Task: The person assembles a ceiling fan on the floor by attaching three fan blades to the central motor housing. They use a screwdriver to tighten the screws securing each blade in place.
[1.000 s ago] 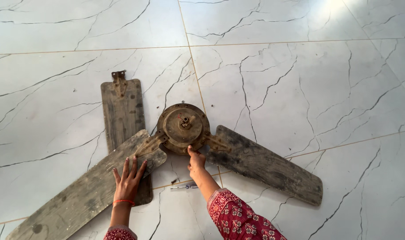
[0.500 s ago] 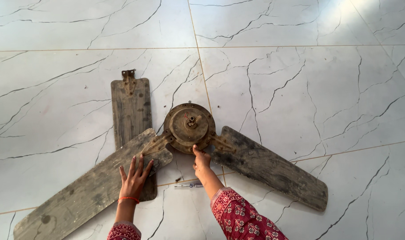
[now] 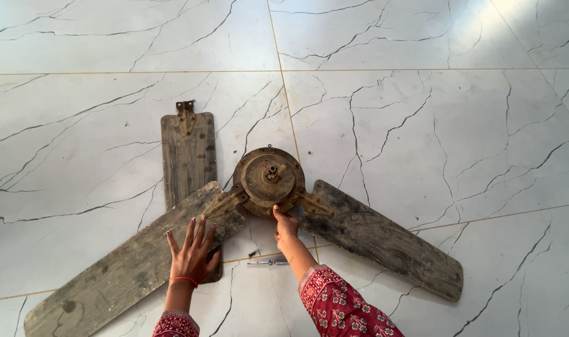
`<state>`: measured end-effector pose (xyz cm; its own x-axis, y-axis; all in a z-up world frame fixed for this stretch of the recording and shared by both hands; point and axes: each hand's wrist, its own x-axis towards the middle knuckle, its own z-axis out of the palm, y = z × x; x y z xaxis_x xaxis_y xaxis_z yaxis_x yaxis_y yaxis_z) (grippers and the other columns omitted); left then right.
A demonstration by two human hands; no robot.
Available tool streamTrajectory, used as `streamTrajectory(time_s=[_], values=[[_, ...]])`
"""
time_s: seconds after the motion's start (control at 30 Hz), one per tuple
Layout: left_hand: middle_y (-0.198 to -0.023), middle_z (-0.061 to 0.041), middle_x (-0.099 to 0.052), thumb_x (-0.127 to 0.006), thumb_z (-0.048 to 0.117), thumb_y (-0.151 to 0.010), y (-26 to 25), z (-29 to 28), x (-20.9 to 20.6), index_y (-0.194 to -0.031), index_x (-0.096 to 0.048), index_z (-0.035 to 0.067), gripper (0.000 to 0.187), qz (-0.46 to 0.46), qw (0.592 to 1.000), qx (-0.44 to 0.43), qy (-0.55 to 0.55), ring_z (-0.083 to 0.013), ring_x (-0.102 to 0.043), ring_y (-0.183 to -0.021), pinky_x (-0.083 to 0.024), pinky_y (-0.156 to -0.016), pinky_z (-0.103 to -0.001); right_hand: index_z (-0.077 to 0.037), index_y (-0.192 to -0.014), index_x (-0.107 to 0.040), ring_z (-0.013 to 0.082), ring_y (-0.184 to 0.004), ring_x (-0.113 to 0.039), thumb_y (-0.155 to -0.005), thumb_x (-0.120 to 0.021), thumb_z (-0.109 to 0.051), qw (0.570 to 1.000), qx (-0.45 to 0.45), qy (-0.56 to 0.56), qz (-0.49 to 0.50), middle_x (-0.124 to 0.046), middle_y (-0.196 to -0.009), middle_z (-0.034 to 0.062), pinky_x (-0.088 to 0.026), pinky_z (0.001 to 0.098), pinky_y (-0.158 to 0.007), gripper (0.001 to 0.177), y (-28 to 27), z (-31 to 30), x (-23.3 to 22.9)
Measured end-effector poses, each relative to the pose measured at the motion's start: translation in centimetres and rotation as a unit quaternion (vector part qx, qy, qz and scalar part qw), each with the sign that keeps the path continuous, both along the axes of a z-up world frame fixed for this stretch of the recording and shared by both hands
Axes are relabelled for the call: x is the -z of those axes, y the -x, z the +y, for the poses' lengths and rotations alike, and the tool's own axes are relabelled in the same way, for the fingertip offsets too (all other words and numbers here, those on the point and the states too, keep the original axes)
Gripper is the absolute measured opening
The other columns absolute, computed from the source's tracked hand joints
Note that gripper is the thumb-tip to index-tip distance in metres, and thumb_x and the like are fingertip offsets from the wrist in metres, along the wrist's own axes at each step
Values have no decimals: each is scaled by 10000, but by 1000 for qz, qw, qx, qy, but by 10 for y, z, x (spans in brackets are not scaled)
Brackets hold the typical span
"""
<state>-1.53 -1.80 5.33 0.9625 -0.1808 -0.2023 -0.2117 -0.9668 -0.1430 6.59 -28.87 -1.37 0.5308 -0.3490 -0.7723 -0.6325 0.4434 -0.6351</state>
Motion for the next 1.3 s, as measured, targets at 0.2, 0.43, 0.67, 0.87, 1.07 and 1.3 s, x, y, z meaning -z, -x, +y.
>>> streamTrajectory(time_s=[0.2,0.43,0.67,0.87,1.07,1.3], values=[[-1731,-7,23,-464,766,-912,-14,-11,-18,-1639,-69,353,924,41,999,-29,-16,-245,-48,-1602,-102,-1208,-727,-132,-911,-595,105,-543,-307,-797,-871,-448,1000,-19,21,13,-511,-761,-66,-211,284,-441,436,-1,-1,5],[-1737,17,98,-490,786,-906,-24,-24,-27,-1615,54,437,960,110,992,-62,6,-275,-23,-1599,-142,-1215,-702,-117,-951,-562,123,-607,-368,-821,-878,-430,998,-41,41,40,-528,-825,-37,-239,310,-460,463,-10,-4,11],[-1731,24,105,-615,647,-927,-28,-24,-19,-1616,45,444,975,109,992,-64,7,-282,-32,-1597,-175,-1255,-626,-114,-962,-590,130,-607,-347,-822,-857,-415,998,-55,33,18,-553,-815,-45,-228,328,-465,425,-8,-7,12],[-1734,25,86,-651,613,-926,-29,-25,-21,-1612,22,452,975,114,990,-74,28,-282,-41,-1599,-201,-1268,-593,-106,-913,-583,143,-578,-285,-823,-876,-400,998,-52,35,7,-429,-722,-43,-192,336,-466,425,-9,-7,16],[-1732,-2,79,-706,559,-908,-32,-27,-23,-1624,11,421,1023,112,990,-68,43,-305,-30,-1595,-203,-1256,-589,-178,-872,-613,121,-566,-347,-802,-867,-397,997,-49,55,2,-494,-706,-72,-228,320,-466,342,-10,-6,12],[-1733,-3,72,-719,552,-904,-31,-25,-21,-1621,-3,422,1022,111,990,-68,51,-313,-49,-1593,-223,-1252,-588,-116,-762,-574,148,-548,-307,-839,-854,-456,994,-90,64,8,-400,-652,-51,-223,335,-463,447,-3,-9,0]])
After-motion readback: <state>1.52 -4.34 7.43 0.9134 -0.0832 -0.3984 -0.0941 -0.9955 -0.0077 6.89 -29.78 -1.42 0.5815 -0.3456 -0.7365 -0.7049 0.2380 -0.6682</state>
